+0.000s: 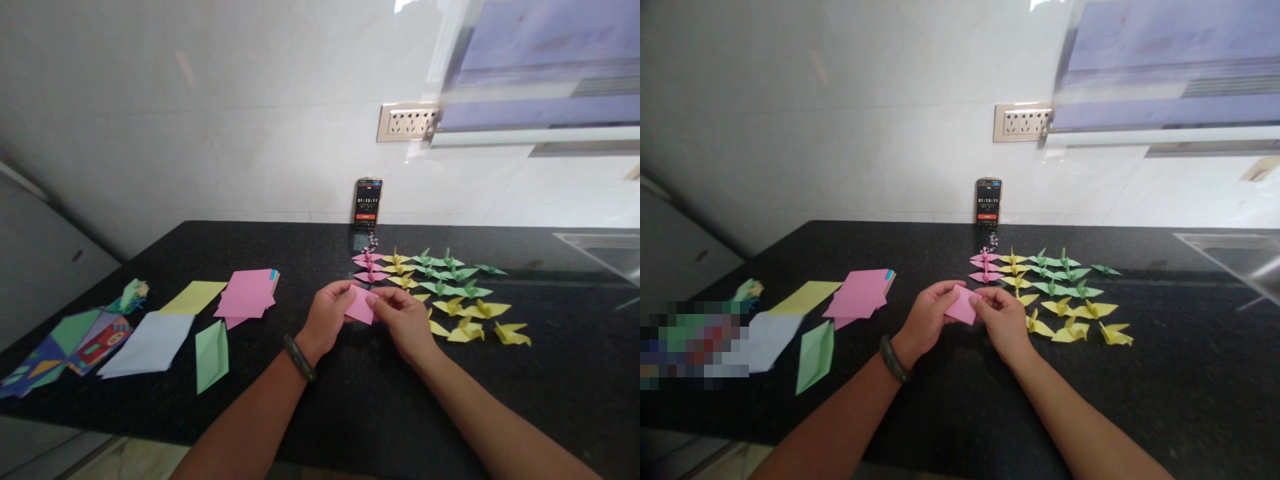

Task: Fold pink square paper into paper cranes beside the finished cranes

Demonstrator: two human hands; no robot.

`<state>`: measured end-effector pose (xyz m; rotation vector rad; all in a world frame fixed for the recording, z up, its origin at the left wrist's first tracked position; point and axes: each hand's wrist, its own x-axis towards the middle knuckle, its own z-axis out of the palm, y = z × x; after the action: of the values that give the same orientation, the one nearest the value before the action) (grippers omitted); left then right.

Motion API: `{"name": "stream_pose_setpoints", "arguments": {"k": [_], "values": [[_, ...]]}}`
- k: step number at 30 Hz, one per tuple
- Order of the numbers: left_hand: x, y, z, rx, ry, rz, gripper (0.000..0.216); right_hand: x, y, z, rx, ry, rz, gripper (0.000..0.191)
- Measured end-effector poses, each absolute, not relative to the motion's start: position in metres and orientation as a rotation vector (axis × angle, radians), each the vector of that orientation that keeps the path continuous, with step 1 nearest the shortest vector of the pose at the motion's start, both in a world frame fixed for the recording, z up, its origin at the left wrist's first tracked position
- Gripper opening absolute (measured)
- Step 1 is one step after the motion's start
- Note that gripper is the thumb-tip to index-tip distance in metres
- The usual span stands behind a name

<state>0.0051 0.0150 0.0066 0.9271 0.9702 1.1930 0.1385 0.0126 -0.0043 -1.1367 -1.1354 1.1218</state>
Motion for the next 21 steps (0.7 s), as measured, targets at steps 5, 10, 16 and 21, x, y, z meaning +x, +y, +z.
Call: {"name": "stream_pose_setpoints", "arguments": {"k": [5,10,16,21], "values": [[0.003,0.015,0.008,1.013,1.045,1.194,0.025,0.139,0.013,-0.005,-1.108,-1.038,1.114,0.035],[0.003,0.015,0.007,1.061,1.065,1.207,0.022,0.140,0.013,-0.011,-1.182,-1.200,1.056,0.029],[0.003,0.016,0.004,1.024,0.925,1.157,0.023,0.146,0.014,-0.011,-1.091,-1.560,0.548,0.016],[0.000,0.016,0.009,0.998,0.861,1.121,0.022,0.153,0.013,-0.004,-0.928,-1.824,0.312,0.026]]}}
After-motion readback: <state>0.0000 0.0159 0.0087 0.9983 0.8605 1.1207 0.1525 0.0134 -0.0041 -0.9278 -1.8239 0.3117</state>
